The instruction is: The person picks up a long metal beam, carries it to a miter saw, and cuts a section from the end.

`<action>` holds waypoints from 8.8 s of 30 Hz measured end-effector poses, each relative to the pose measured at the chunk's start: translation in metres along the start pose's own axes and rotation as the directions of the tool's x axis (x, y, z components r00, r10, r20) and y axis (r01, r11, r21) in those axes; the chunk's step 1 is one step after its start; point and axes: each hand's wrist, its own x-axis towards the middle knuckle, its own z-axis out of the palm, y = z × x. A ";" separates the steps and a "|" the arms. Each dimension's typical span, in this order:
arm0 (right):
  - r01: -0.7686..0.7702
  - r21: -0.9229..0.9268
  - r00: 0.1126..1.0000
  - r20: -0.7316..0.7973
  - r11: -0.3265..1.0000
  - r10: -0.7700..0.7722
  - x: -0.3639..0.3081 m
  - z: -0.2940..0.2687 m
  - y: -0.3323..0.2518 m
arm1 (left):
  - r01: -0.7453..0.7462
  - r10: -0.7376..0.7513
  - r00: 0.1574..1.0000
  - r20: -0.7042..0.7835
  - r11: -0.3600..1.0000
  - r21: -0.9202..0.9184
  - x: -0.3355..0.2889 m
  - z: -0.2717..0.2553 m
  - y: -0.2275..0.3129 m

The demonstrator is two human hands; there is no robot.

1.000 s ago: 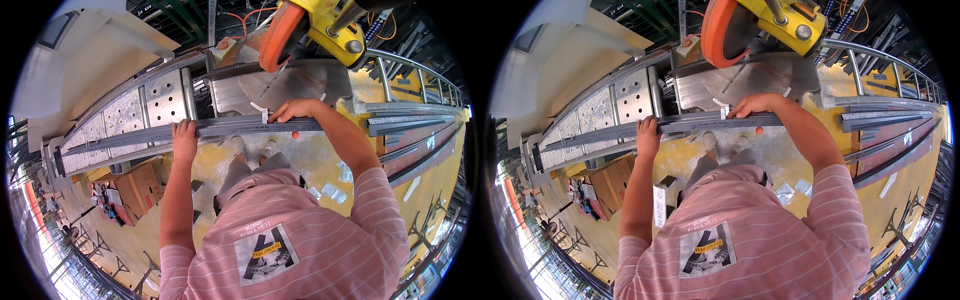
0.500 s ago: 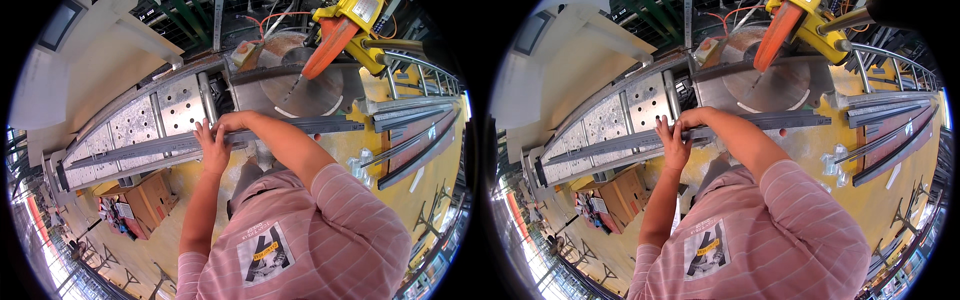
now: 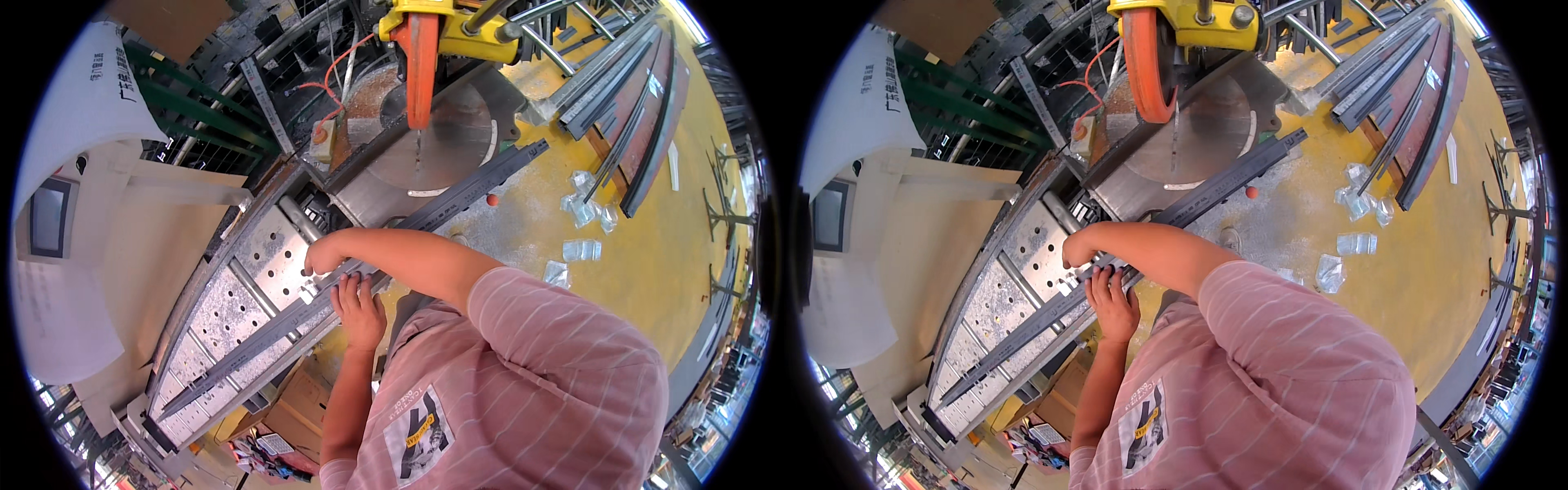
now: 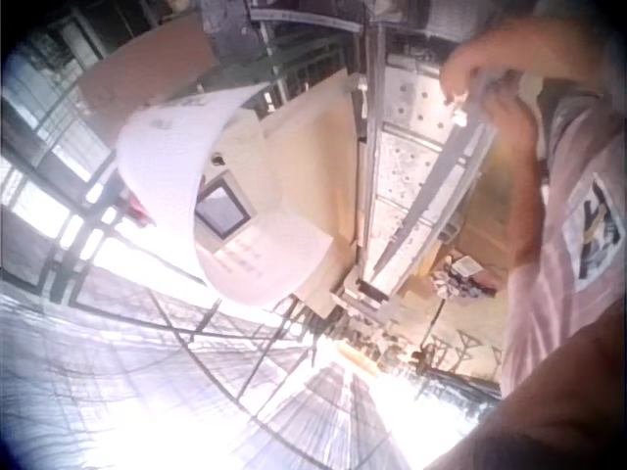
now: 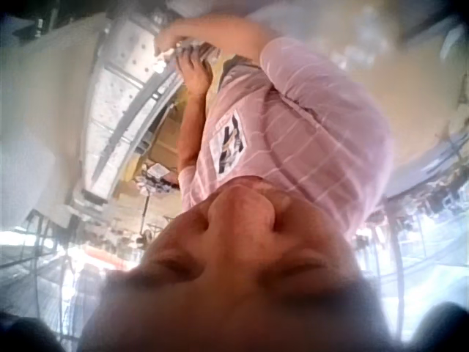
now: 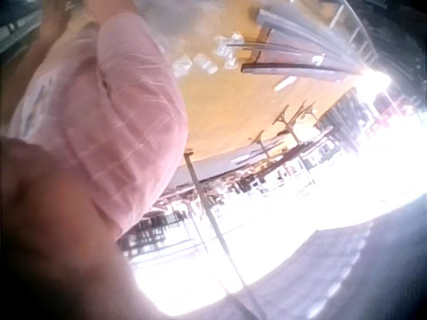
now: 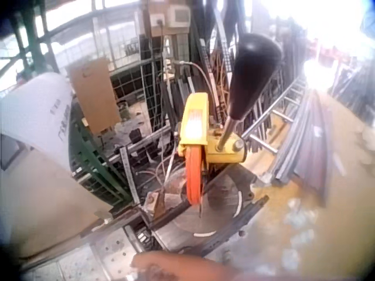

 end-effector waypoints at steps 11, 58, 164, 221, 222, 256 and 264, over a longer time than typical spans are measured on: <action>-0.033 0.360 0.604 -0.736 0.932 0.305 -0.345 0.090 0.024 | 0.105 -0.140 0.821 0.553 0.990 0.095 0.084 -0.035 -0.037; 0.159 0.831 0.631 -0.501 0.533 0.593 -0.109 -0.002 0.079 | 0.381 -0.517 0.731 0.445 0.850 0.363 0.076 -0.080 -0.188; 0.193 0.936 0.229 -0.335 0.295 0.914 -0.341 0.279 0.129 | -0.087 0.076 0.979 0.192 0.995 0.053 0.194 -0.036 -0.073; 0.495 0.799 0.649 -0.602 0.342 0.465 -0.328 0.017 0.237 | 0.158 -0.284 0.882 0.376 0.930 0.332 0.270 0.038 0.024; 0.492 0.769 0.582 -0.639 0.407 0.503 -0.360 -0.005 0.244 | 0.203 -0.328 0.852 0.407 0.926 0.319 0.267 0.036 0.025; -0.274 0.048 0.405 -0.900 0.960 0.161 -0.438 -0.178 0.414 | 0.493 -0.616 0.778 0.119 0.718 0.491 0.253 0.059 0.028; -0.263 0.021 0.402 -0.907 0.965 0.130 -0.438 -0.177 0.416 | 0.672 -0.771 0.615 0.168 0.623 0.401 0.250 0.054 0.019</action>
